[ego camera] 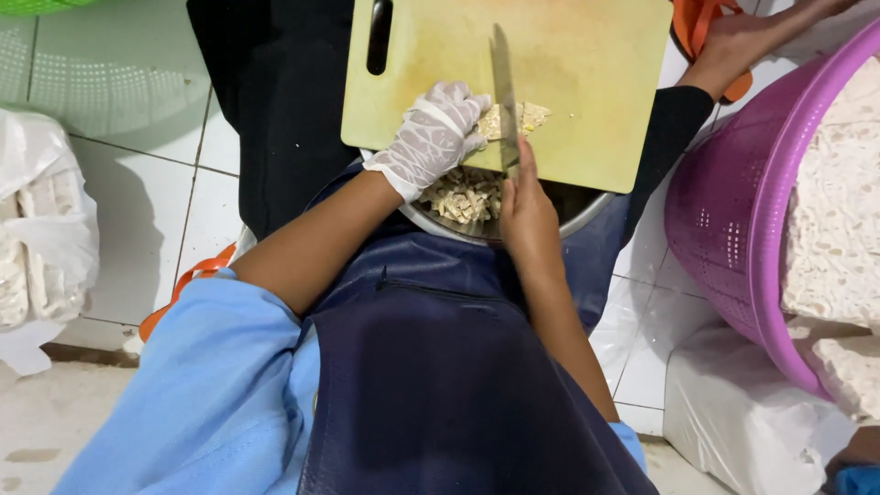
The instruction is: Slicing and dicing blocks of tempeh on a cutting board using a knife for food preparation.
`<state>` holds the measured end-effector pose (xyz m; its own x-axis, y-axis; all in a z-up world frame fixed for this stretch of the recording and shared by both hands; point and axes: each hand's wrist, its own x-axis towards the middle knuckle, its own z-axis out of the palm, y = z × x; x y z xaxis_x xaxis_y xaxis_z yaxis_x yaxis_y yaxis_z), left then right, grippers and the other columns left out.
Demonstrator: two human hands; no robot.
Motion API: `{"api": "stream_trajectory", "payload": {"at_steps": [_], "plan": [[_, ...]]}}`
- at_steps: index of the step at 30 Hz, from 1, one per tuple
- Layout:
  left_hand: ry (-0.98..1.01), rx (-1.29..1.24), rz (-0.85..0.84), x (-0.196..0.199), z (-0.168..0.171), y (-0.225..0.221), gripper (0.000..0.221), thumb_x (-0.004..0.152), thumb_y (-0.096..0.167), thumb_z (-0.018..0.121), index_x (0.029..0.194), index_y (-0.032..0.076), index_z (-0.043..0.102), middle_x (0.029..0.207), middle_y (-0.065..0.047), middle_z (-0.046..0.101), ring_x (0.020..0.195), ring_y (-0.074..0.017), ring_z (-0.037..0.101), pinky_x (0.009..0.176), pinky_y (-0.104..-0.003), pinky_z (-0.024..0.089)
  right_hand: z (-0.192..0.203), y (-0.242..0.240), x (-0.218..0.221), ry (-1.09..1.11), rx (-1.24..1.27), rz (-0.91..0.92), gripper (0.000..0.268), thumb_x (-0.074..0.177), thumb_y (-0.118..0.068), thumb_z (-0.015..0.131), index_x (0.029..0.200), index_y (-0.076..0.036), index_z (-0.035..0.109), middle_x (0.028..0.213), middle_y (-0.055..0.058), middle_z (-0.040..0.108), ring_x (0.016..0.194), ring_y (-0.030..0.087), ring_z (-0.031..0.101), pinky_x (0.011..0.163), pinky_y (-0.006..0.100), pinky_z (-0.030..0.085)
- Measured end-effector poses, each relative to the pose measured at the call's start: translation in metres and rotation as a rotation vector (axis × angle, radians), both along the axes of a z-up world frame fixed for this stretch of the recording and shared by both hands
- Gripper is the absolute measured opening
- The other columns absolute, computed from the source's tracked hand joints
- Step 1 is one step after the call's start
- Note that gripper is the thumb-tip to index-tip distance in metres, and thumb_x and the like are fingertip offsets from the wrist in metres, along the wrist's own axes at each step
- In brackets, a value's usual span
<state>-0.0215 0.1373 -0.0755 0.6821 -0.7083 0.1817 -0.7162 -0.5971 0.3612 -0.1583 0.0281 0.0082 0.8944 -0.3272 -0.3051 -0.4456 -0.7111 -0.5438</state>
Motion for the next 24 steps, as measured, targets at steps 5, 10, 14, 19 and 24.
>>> {"api": "stream_trajectory", "payload": {"at_steps": [5,10,14,19,24], "plan": [[-0.086,-0.022,-0.017,-0.001,-0.005,0.001,0.044,0.079,0.037,0.070,0.112,0.011,0.055,0.091,-0.010,0.053,0.081,-0.0277,0.051,0.065,-0.039,0.044,-0.034,-0.004,-0.003,-0.066,-0.188,0.177,0.060,0.096,-0.009,0.040,0.148,-0.017,0.011,0.083,0.021,0.058,0.057,0.040,0.052,0.047,0.048,0.035],[-0.006,-0.034,0.005,-0.001,0.007,0.002,0.031,0.081,0.036,0.069,0.096,0.013,0.055,0.085,-0.008,0.053,0.078,-0.0254,0.051,0.064,-0.037,0.044,0.003,-0.005,0.004,0.039,0.160,-0.049,0.057,0.094,-0.018,0.037,0.146,-0.026,0.015,0.082,0.011,0.060,0.061,0.027,0.057,0.058,0.036,0.039],[0.087,-0.036,0.024,0.001,0.001,0.002,0.029,0.079,0.035,0.072,0.085,0.015,0.052,0.083,-0.006,0.051,0.078,-0.0239,0.049,0.064,-0.036,0.043,0.015,0.004,0.003,0.028,0.088,-0.024,0.056,0.096,-0.019,0.037,0.145,-0.029,0.012,0.102,0.019,0.065,0.075,0.034,0.064,0.061,0.042,0.043],[0.079,-0.038,0.016,0.003,0.000,0.001,0.027,0.080,0.032,0.072,0.088,0.013,0.056,0.084,-0.006,0.051,0.079,-0.0239,0.050,0.066,-0.035,0.044,-0.019,0.004,0.007,0.007,-0.088,0.117,0.057,0.098,-0.015,0.039,0.147,-0.023,0.012,0.089,0.017,0.059,0.062,0.033,0.056,0.054,0.043,0.040],[0.084,-0.114,-0.011,0.003,0.009,0.004,0.024,0.081,0.024,0.071,0.085,0.009,0.053,0.084,-0.008,0.052,0.078,-0.0253,0.050,0.069,-0.037,0.043,-0.010,-0.005,0.009,-0.017,0.195,0.020,0.055,0.094,-0.021,0.039,0.144,-0.027,0.015,0.145,0.014,0.039,0.114,0.034,0.057,0.082,0.038,0.044]]}}
